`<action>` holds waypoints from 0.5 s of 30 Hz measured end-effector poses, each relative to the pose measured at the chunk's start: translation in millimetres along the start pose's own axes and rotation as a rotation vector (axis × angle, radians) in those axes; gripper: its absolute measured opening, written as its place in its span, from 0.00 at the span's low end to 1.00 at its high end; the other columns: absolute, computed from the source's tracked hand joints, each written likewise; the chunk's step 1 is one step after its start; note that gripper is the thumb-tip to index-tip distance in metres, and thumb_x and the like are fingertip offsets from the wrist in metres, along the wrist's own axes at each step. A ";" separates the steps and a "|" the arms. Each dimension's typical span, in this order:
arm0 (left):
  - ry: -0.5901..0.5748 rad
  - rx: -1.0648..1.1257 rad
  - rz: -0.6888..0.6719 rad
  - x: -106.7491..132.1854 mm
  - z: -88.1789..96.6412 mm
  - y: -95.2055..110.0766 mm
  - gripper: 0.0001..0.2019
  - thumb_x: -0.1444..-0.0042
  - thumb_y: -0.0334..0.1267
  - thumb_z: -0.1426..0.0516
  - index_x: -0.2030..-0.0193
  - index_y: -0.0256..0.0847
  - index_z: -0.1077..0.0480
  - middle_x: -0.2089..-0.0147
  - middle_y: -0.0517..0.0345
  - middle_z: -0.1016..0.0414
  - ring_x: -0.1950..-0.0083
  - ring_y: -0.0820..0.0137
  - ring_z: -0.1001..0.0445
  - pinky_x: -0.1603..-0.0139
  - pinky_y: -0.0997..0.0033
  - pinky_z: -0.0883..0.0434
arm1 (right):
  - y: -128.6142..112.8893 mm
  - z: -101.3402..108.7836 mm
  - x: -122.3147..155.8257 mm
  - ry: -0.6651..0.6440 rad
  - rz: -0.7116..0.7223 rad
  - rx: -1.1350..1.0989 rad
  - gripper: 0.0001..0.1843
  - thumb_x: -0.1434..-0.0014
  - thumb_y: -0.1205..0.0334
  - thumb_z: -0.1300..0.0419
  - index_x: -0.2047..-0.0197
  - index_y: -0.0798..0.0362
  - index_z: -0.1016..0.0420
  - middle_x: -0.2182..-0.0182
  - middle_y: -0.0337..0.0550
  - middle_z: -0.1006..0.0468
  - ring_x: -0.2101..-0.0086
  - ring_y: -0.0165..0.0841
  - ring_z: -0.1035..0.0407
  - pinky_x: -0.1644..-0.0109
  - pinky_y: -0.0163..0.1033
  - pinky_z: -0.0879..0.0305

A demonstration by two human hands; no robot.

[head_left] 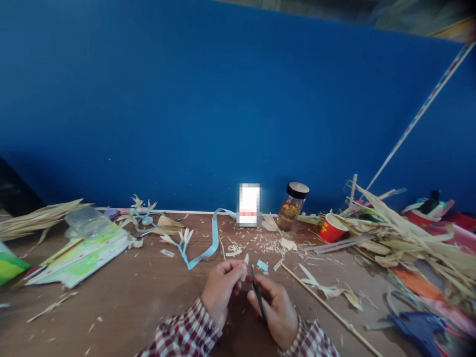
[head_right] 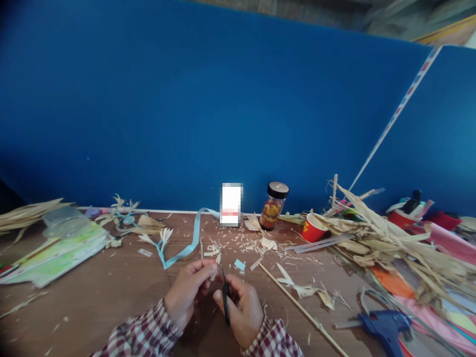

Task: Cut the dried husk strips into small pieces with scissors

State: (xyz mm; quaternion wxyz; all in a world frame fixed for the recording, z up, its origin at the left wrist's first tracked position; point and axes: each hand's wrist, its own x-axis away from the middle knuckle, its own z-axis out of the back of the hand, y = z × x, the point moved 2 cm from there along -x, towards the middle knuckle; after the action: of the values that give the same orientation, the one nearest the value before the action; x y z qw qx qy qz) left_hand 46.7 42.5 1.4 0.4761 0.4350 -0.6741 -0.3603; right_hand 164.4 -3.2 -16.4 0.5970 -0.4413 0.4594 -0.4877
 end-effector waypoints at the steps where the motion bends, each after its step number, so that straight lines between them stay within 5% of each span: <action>1: -0.006 0.000 -0.002 0.2 0.0 -0.4 0.09 0.60 0.39 0.41 0.74 0.34 0.30 0.82 0.62 0.32 0.84 0.82 0.44 0.84 0.82 0.48 | -0.9 -0.1 -0.1 0.000 0.006 -0.001 0.15 0.44 0.55 0.46 0.58 0.56 0.31 0.80 0.34 0.39 0.81 0.24 0.49 0.81 0.28 0.50; 15: -0.014 -0.014 0.003 0.1 0.6 -4.0 0.08 0.59 0.38 0.42 0.74 0.33 0.31 0.81 0.60 0.31 0.84 0.83 0.44 0.84 0.83 0.48 | -1.4 -0.1 -1.3 -0.009 0.002 0.015 0.13 0.44 0.56 0.47 0.60 0.55 0.30 0.80 0.34 0.39 0.80 0.24 0.48 0.80 0.27 0.51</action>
State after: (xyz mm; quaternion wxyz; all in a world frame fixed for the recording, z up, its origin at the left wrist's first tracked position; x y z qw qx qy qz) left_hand 47.1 41.0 -2.2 0.4748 0.4279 -0.6756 -0.3675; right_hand 163.9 -2.1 -14.9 0.6028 -0.4386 0.4535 -0.4884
